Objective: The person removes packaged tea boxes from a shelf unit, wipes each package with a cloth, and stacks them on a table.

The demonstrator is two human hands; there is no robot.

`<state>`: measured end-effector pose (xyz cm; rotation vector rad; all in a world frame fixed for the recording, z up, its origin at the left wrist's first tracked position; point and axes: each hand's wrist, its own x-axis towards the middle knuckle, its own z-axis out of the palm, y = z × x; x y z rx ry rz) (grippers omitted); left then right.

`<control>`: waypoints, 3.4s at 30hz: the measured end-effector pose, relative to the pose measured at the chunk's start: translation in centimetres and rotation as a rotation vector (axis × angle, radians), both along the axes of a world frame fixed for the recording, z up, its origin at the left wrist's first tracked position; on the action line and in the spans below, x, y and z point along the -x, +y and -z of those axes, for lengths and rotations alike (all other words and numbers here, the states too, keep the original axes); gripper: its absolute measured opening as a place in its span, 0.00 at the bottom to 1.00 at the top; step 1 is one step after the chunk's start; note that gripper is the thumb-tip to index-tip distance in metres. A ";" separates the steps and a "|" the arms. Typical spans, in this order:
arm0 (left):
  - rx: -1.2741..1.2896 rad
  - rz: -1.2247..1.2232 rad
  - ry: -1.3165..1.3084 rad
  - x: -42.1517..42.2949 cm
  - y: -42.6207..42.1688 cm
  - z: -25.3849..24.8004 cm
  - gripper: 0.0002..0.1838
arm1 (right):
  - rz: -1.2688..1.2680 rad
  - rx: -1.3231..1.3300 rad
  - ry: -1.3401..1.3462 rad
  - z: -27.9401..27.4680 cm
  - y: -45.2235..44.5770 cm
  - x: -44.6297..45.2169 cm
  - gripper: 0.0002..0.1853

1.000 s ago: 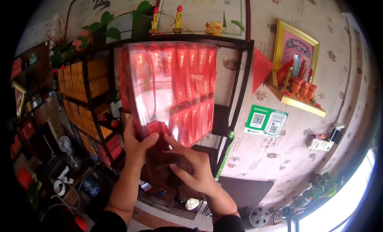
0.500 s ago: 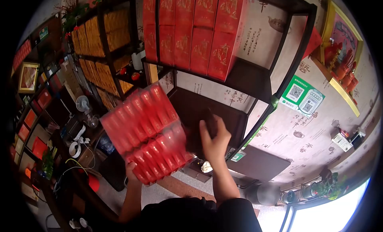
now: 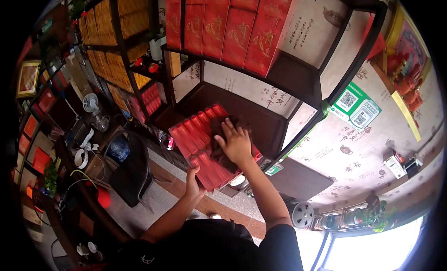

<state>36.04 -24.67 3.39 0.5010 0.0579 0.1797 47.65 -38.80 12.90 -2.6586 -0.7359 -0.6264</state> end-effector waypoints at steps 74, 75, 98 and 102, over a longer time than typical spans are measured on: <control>-0.105 0.095 0.207 -6.0 -0.8 0.2 0.33 | 0.038 0.321 -0.009 1.6 2.6 -11.3 0.34; -0.106 0.097 0.208 -6.0 -1.0 0.0 0.33 | 0.040 0.320 -0.008 1.2 3.7 -10.3 0.34; -0.107 0.093 0.164 -6.0 -0.2 0.2 0.28 | 0.089 0.231 -0.059 2.0 2.5 -7.0 0.31; -0.058 0.096 0.189 -6.1 0.5 -0.3 0.30 | -0.184 0.234 -0.002 1.7 3.5 -2.1 0.30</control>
